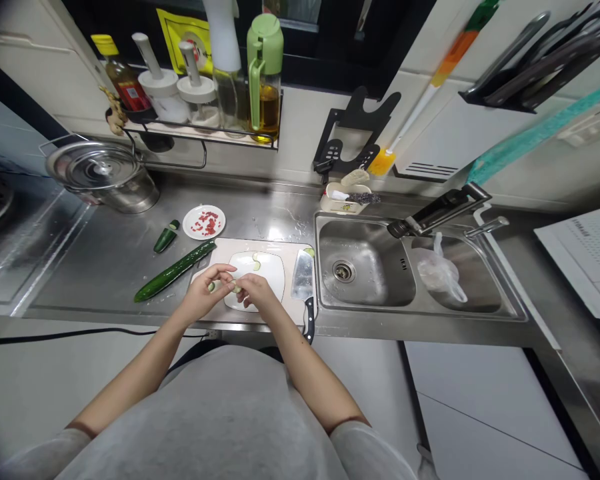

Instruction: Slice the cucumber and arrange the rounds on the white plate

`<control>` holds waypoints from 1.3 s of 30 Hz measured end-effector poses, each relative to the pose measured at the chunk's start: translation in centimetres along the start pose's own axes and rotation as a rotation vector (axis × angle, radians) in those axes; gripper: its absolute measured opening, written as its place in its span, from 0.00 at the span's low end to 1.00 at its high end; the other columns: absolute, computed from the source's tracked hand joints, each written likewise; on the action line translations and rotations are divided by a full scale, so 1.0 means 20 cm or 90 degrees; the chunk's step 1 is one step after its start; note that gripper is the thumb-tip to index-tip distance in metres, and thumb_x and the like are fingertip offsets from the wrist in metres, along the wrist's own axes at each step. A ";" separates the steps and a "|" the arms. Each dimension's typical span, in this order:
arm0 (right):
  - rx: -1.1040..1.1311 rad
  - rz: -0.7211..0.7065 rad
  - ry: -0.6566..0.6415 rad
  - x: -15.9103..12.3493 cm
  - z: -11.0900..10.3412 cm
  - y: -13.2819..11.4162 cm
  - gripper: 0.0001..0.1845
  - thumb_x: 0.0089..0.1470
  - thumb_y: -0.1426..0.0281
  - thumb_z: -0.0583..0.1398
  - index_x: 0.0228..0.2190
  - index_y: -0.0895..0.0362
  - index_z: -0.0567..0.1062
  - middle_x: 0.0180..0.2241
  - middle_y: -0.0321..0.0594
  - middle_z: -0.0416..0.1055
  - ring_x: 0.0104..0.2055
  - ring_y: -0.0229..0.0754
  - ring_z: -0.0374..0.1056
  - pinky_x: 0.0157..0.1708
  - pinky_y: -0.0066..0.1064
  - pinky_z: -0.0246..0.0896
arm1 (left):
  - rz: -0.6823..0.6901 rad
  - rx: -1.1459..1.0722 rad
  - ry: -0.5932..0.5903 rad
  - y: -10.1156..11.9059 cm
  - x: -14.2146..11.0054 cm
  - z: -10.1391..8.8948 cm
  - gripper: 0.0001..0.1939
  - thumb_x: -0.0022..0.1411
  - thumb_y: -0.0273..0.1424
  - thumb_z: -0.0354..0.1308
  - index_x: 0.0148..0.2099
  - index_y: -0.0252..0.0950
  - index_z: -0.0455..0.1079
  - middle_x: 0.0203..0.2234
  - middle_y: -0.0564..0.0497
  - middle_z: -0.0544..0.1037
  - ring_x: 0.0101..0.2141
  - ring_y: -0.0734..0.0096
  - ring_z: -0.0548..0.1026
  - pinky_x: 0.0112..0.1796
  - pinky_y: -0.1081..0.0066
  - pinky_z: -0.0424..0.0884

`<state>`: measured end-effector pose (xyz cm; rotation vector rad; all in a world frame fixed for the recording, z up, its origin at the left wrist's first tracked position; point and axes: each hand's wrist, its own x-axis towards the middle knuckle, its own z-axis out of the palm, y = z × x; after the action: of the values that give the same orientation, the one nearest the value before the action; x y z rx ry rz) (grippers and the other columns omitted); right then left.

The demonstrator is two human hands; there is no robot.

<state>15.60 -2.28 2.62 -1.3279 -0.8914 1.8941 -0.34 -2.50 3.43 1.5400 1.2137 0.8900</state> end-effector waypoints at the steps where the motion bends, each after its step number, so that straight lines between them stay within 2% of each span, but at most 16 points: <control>1: 0.014 0.010 -0.011 -0.01 0.00 -0.01 0.08 0.44 0.64 0.58 0.23 0.56 0.67 0.18 0.31 0.65 0.20 0.33 0.61 0.19 0.23 0.51 | 0.008 0.028 -0.003 0.00 0.00 0.00 0.15 0.59 0.34 0.57 0.49 0.39 0.69 0.30 0.53 0.76 0.34 0.70 0.74 0.38 0.71 0.66; 8: 0.015 0.044 -0.020 -0.02 -0.01 -0.03 0.06 0.42 0.65 0.57 0.22 0.56 0.67 0.20 0.32 0.64 0.22 0.34 0.62 0.19 0.23 0.50 | 0.101 0.284 -0.015 0.00 0.00 -0.02 0.14 0.63 0.33 0.53 0.50 0.41 0.70 0.34 0.51 0.78 0.40 0.65 0.73 0.48 0.63 0.60; 13: 0.003 0.059 -0.002 -0.02 -0.01 -0.03 0.06 0.41 0.66 0.56 0.23 0.56 0.68 0.20 0.32 0.65 0.22 0.34 0.62 0.19 0.23 0.50 | 0.129 0.329 0.002 -0.02 -0.01 0.00 0.13 0.63 0.32 0.53 0.49 0.42 0.71 0.36 0.50 0.78 0.42 0.64 0.72 0.50 0.62 0.58; 16: -0.016 0.044 0.015 -0.01 -0.02 -0.03 0.06 0.40 0.66 0.56 0.22 0.56 0.67 0.21 0.33 0.66 0.23 0.34 0.62 0.19 0.22 0.50 | 0.051 0.242 0.040 -0.04 -0.02 0.01 0.15 0.59 0.33 0.57 0.49 0.41 0.70 0.36 0.51 0.78 0.38 0.66 0.72 0.45 0.64 0.62; 19: -0.038 -0.008 0.037 0.00 -0.04 -0.03 0.06 0.41 0.66 0.57 0.21 0.56 0.66 0.23 0.35 0.69 0.25 0.35 0.63 0.19 0.22 0.51 | -0.134 0.022 0.075 -0.06 -0.03 0.04 0.17 0.57 0.36 0.57 0.49 0.39 0.68 0.28 0.52 0.76 0.28 0.71 0.70 0.33 0.70 0.63; 22: -0.073 -0.069 0.038 0.01 -0.06 -0.02 0.06 0.42 0.66 0.58 0.21 0.56 0.68 0.25 0.36 0.70 0.27 0.35 0.63 0.21 0.23 0.54 | -0.305 -0.233 0.035 -0.05 -0.04 0.07 0.22 0.55 0.42 0.59 0.49 0.37 0.66 0.24 0.53 0.76 0.23 0.76 0.67 0.26 0.75 0.59; 24: -0.095 -0.100 0.031 0.02 -0.07 -0.01 0.06 0.42 0.66 0.58 0.22 0.56 0.69 0.25 0.35 0.70 0.27 0.35 0.62 0.23 0.24 0.55 | -0.362 -0.355 0.013 -0.04 -0.04 0.09 0.25 0.52 0.44 0.62 0.49 0.37 0.66 0.26 0.53 0.76 0.23 0.78 0.68 0.25 0.76 0.59; 27: -0.112 -0.141 0.020 0.02 -0.08 0.00 0.06 0.43 0.67 0.57 0.21 0.56 0.69 0.24 0.34 0.69 0.26 0.34 0.61 0.25 0.25 0.56 | -0.396 -0.461 0.003 -0.01 -0.03 0.10 0.27 0.49 0.42 0.66 0.50 0.38 0.66 0.28 0.53 0.76 0.25 0.79 0.70 0.26 0.78 0.61; 32: -0.158 -0.203 -0.003 0.01 -0.09 -0.01 0.06 0.45 0.69 0.57 0.20 0.57 0.70 0.26 0.35 0.71 0.30 0.36 0.64 0.31 0.27 0.58 | -0.436 -0.517 0.002 0.02 -0.02 0.09 0.30 0.46 0.36 0.70 0.51 0.39 0.67 0.28 0.54 0.75 0.26 0.79 0.71 0.27 0.79 0.64; 35: -0.185 -0.217 0.021 0.02 -0.10 0.01 0.06 0.45 0.68 0.57 0.20 0.57 0.70 0.28 0.36 0.71 0.31 0.36 0.64 0.33 0.28 0.58 | -0.429 -0.520 0.017 0.01 -0.01 0.10 0.30 0.44 0.33 0.71 0.51 0.39 0.67 0.27 0.55 0.74 0.25 0.80 0.71 0.27 0.79 0.65; 39: -0.192 -0.190 0.048 0.04 -0.11 0.05 0.07 0.44 0.67 0.58 0.20 0.56 0.69 0.25 0.34 0.69 0.28 0.35 0.61 0.30 0.27 0.57 | -0.386 -0.523 0.050 0.00 0.00 0.11 0.31 0.41 0.32 0.72 0.49 0.39 0.68 0.24 0.59 0.71 0.24 0.82 0.69 0.27 0.79 0.62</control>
<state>17.35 -1.83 0.94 -1.3396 -1.2954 1.5140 1.72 -3.08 2.76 0.4468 1.0721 0.8715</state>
